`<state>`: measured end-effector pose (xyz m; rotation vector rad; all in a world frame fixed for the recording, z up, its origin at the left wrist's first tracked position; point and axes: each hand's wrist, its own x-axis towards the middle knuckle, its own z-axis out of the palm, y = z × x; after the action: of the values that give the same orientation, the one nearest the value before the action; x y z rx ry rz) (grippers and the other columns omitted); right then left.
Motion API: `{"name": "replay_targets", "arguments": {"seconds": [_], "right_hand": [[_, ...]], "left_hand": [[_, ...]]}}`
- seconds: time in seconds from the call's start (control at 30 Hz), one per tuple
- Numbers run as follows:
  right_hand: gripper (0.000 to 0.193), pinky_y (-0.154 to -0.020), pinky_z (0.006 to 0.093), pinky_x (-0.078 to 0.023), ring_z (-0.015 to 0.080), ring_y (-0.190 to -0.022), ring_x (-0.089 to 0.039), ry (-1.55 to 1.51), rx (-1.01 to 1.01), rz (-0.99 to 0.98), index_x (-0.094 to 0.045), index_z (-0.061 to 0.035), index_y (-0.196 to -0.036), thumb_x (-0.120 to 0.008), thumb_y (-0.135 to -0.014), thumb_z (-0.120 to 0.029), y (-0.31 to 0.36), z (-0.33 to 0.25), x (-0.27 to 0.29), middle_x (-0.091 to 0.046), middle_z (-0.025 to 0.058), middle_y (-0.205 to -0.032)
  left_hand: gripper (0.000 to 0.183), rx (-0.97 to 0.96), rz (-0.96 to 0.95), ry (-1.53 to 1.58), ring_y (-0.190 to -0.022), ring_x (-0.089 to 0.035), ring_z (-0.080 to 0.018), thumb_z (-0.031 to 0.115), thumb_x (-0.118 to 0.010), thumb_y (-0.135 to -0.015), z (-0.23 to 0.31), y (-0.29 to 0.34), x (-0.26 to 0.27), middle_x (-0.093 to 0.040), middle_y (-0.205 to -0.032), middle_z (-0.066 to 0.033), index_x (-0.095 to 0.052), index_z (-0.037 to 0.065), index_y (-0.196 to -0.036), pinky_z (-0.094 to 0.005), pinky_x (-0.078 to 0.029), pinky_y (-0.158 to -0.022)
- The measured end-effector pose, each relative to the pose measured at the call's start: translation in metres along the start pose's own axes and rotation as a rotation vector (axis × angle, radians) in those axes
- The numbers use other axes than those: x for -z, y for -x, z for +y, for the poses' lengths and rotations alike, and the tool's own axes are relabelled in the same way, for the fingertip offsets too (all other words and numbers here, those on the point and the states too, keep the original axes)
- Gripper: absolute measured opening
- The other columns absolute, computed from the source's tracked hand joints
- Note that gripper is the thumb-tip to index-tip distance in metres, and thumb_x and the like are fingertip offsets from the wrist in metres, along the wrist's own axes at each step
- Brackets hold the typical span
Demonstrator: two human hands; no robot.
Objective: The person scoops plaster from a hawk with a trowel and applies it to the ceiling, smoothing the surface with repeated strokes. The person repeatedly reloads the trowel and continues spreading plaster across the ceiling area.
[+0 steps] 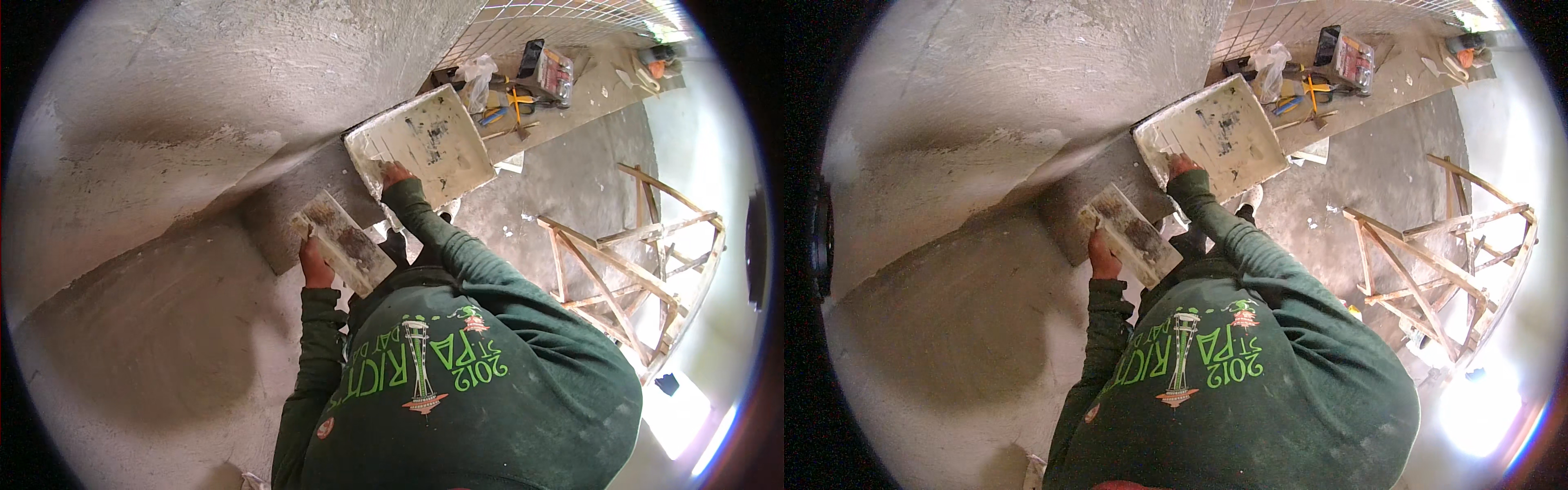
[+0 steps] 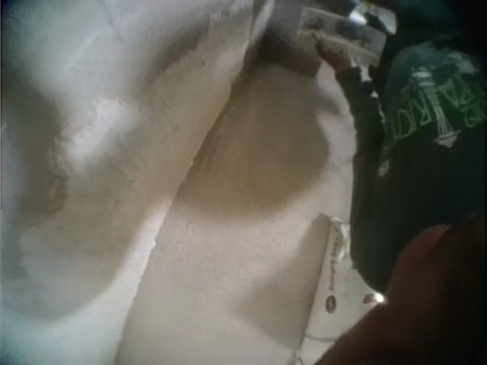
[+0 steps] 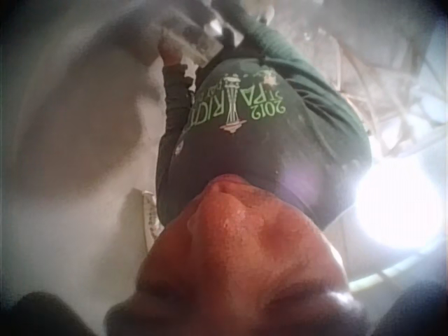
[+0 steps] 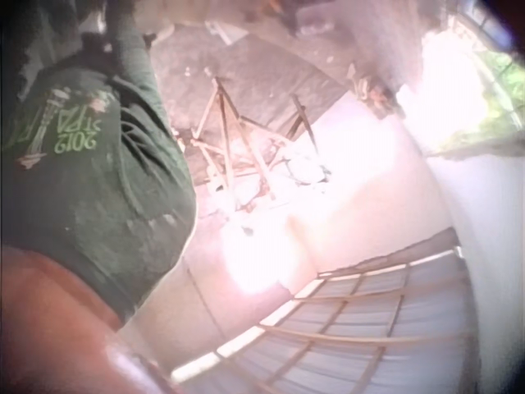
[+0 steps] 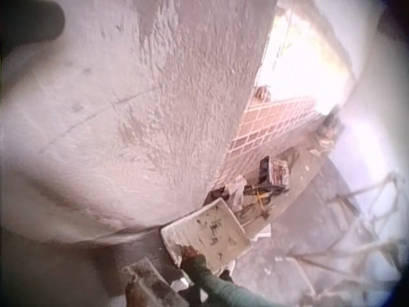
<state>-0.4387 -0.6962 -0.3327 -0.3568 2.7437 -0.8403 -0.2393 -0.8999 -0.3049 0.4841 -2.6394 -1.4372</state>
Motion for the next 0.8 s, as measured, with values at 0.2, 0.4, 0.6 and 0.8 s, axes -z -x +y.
{"name": "replay_targets", "arguments": {"seconds": [0.2, 0.4, 0.6, 0.8], "right_hand": [[0.023, -0.079, 0.0492, -0.051, 0.0397, -0.090, -0.065, -0.068, 0.085, -0.077, -0.067, -0.0082, -0.103, -0.060, -0.087, -0.025, -0.016, 0.037, -0.011, -0.065, 0.0199, -0.099], [0.052, -0.073, 0.0423, -0.052, 0.0306, -0.086, -0.069, -0.405, -0.230, -0.161, -0.067, 0.0010, -0.106, -0.068, -0.082, -0.045, -0.035, 0.079, -0.038, -0.070, 0.0221, -0.088], [0.042, -0.067, 0.0433, -0.052, 0.0318, -0.072, -0.067, -0.358, -0.230, -0.462, -0.071, -0.0113, -0.107, -0.068, -0.083, -0.046, -0.060, 0.128, -0.050, -0.067, 0.0162, -0.070], [0.057, -0.066, 0.0371, -0.054, 0.0223, -0.080, -0.064, -0.917, -0.527, -0.512, -0.056, -0.0025, -0.130, -0.076, -0.085, -0.032, -0.028, 0.095, -0.002, -0.067, 0.0108, -0.096]], "left_hand": [[0.046, 0.015, -0.018, 0.012, -0.114, -0.056, -0.0457, -0.006, -0.061, -0.072, -0.032, 0.008, -0.014, -0.060, -0.116, -0.0287, -0.057, -0.008, -0.117, -0.0459, -0.047, -0.097], [0.054, -0.017, -0.031, -0.133, -0.119, -0.055, -0.0436, -0.005, -0.063, -0.072, 0.006, 0.004, -0.003, -0.061, -0.121, -0.0266, -0.055, -0.007, -0.125, -0.0442, -0.045, -0.102], [0.038, -0.004, 0.001, -0.235, -0.100, -0.062, -0.0404, -0.002, -0.067, -0.071, 0.038, -0.007, 0.002, -0.063, -0.105, -0.0225, -0.060, -0.003, -0.109, -0.0465, -0.050, -0.088], [0.030, -0.140, 0.112, -0.063, -0.087, -0.064, -0.0388, 0.002, -0.068, -0.074, 0.065, -0.011, -0.001, -0.064, -0.094, -0.0195, -0.062, -0.001, -0.103, -0.0440, -0.051, -0.078]]}}
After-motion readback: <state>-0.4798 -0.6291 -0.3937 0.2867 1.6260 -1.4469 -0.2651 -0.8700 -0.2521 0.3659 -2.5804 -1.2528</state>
